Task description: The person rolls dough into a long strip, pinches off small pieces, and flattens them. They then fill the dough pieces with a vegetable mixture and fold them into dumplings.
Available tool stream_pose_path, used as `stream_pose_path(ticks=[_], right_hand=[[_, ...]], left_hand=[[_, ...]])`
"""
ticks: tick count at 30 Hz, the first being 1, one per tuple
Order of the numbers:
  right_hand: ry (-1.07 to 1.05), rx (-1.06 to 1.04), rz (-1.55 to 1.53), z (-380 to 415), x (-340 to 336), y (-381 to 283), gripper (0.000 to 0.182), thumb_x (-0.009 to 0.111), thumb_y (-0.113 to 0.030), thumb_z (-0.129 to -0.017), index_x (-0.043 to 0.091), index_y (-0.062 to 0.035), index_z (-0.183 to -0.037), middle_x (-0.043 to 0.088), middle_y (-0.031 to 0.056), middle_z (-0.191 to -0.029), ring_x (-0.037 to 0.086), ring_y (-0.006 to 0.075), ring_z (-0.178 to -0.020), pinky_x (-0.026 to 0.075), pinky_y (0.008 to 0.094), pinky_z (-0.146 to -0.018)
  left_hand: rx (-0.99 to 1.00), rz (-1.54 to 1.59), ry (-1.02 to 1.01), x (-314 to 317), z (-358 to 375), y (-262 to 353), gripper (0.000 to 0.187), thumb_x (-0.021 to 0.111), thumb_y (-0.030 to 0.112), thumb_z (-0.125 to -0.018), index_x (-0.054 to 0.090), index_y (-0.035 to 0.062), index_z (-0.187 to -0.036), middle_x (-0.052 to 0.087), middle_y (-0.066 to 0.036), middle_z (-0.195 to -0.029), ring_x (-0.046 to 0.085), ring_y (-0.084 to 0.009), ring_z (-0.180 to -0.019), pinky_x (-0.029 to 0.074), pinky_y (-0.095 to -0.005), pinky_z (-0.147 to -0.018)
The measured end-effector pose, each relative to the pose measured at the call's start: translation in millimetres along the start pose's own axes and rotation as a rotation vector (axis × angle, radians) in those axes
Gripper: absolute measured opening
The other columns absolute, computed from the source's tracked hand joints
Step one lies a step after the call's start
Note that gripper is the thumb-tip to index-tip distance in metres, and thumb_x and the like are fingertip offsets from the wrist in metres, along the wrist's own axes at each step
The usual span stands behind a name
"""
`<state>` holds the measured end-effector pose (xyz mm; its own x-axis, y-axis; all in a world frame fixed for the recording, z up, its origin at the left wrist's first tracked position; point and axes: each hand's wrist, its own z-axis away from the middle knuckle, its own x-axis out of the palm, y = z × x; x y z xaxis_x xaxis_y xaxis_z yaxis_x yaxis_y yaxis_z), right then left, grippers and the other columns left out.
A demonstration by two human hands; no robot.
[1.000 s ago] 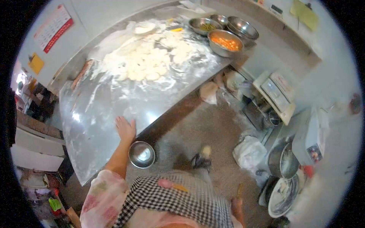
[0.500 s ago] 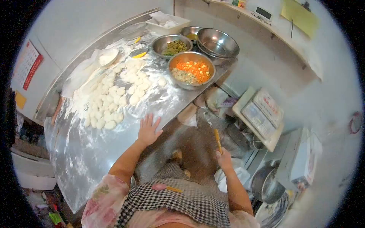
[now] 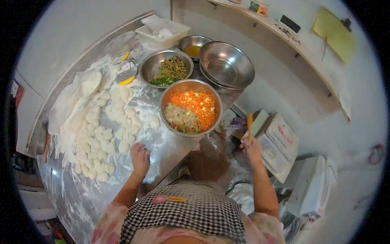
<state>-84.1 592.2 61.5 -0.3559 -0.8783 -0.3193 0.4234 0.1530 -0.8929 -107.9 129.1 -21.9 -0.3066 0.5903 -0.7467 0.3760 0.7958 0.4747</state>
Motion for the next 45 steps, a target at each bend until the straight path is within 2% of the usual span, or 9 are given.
stream_pose_path(ticks=[13,17,20,24,26,29,36,41,45], right_hand=[[0.099,-0.003,-0.277,-253.5,-1.3,-103.3,0.033,0.063,-0.033,-0.082,0.057,-0.0034,-0.096,0.060,0.0081,-0.075,0.054,0.0165,-0.055,0.035,0.0249,-0.043],[0.081,0.165,-0.046,-318.0,0.8,-99.1,0.019,0.064,-0.026,-0.080,0.055,-0.0099,-0.086,0.050,0.0021,-0.064,0.045,0.0145,-0.048,0.031,0.0269,-0.039],[0.105,0.109,0.039,-369.7,-8.7,-77.7,0.013,0.061,-0.019,-0.078,0.054,-0.0119,-0.086,0.047,0.0002,-0.062,0.041,0.0130,-0.046,0.027,0.0281,-0.036],[0.001,-0.026,-0.009,-360.3,-60.2,-125.1,0.020,0.060,-0.013,-0.078,0.055,-0.0092,-0.097,0.050,0.0013,-0.069,0.045,0.0132,-0.052,0.035,0.0322,-0.043],[0.040,0.023,0.018,-357.6,-84.2,-137.1,0.027,0.058,-0.010,-0.080,0.054,-0.0046,-0.106,0.052,0.0023,-0.075,0.050,0.0144,-0.061,0.042,0.0322,-0.053],[0.045,0.032,0.131,-366.6,-122.3,-131.7,0.030,0.057,-0.009,-0.083,0.052,0.0025,-0.111,0.056,0.0055,-0.083,0.053,0.0158,-0.072,0.045,0.0296,-0.065],[-0.026,-0.086,0.103,-386.4,-161.2,-106.4,0.026,0.053,-0.006,-0.084,0.053,0.0036,-0.108,0.058,0.0083,-0.089,0.056,0.0176,-0.076,0.046,0.0311,-0.067],[-0.141,-0.157,-0.199,-407.8,-154.8,-94.5,0.028,0.056,-0.009,-0.084,0.053,0.0050,-0.108,0.059,0.0087,-0.093,0.058,0.0184,-0.077,0.047,0.0303,-0.067],[-0.062,-0.199,0.020,-434.7,-120.6,-114.8,0.038,0.058,-0.013,-0.083,0.051,0.0047,-0.116,0.060,0.0141,-0.100,0.058,0.0237,-0.084,0.048,0.0326,-0.072]], left_hand=[[-0.245,-0.012,0.362,-28.5,-93.9,37.2,0.036,0.056,0.006,-0.081,0.050,-0.0013,-0.116,0.052,-0.016,-0.112,0.049,-0.0296,-0.106,0.037,-0.0369,-0.093],[-0.549,0.680,0.389,-3.2,-206.1,91.6,0.036,0.056,0.010,-0.087,0.049,-0.0021,-0.120,0.055,-0.011,-0.110,0.052,-0.0186,-0.101,0.040,-0.0297,-0.091],[-0.729,1.301,0.224,39.8,-301.2,145.5,0.038,0.056,0.012,-0.089,0.048,-0.0020,-0.124,0.057,-0.010,-0.107,0.054,-0.0164,-0.096,0.043,-0.0299,-0.089],[-0.989,1.614,0.040,163.2,-378.7,143.0,0.020,0.058,0.017,-0.089,0.053,0.0007,-0.099,0.055,-0.008,-0.088,0.054,-0.0171,-0.074,0.048,-0.0251,-0.066],[-1.328,1.623,0.077,212.4,-410.9,148.5,0.019,0.058,0.019,-0.089,0.049,0.0025,-0.091,0.051,-0.007,-0.083,0.050,-0.0177,-0.065,0.046,-0.0242,-0.057],[-1.445,1.469,0.187,276.5,-454.0,142.0,0.021,0.058,0.019,-0.089,0.049,0.0025,-0.098,0.052,-0.007,-0.090,0.051,-0.0179,-0.066,0.045,-0.0258,-0.055],[-1.409,1.365,0.569,316.4,-507.4,134.4,0.021,0.057,0.010,-0.087,0.049,0.0030,-0.106,0.057,-0.008,-0.102,0.059,-0.0196,-0.080,0.053,-0.0308,-0.063],[-1.300,1.481,0.497,288.4,-527.5,145.8,0.023,0.053,0.004,-0.084,0.048,-0.0022,-0.105,0.057,-0.011,-0.100,0.061,-0.0220,-0.083,0.057,-0.0305,-0.065],[-1.131,1.557,0.436,245.0,-546.4,158.7,0.023,0.050,0.003,-0.085,0.047,-0.0084,-0.106,0.056,-0.017,-0.099,0.061,-0.0247,-0.084,0.060,-0.0320,-0.069]])
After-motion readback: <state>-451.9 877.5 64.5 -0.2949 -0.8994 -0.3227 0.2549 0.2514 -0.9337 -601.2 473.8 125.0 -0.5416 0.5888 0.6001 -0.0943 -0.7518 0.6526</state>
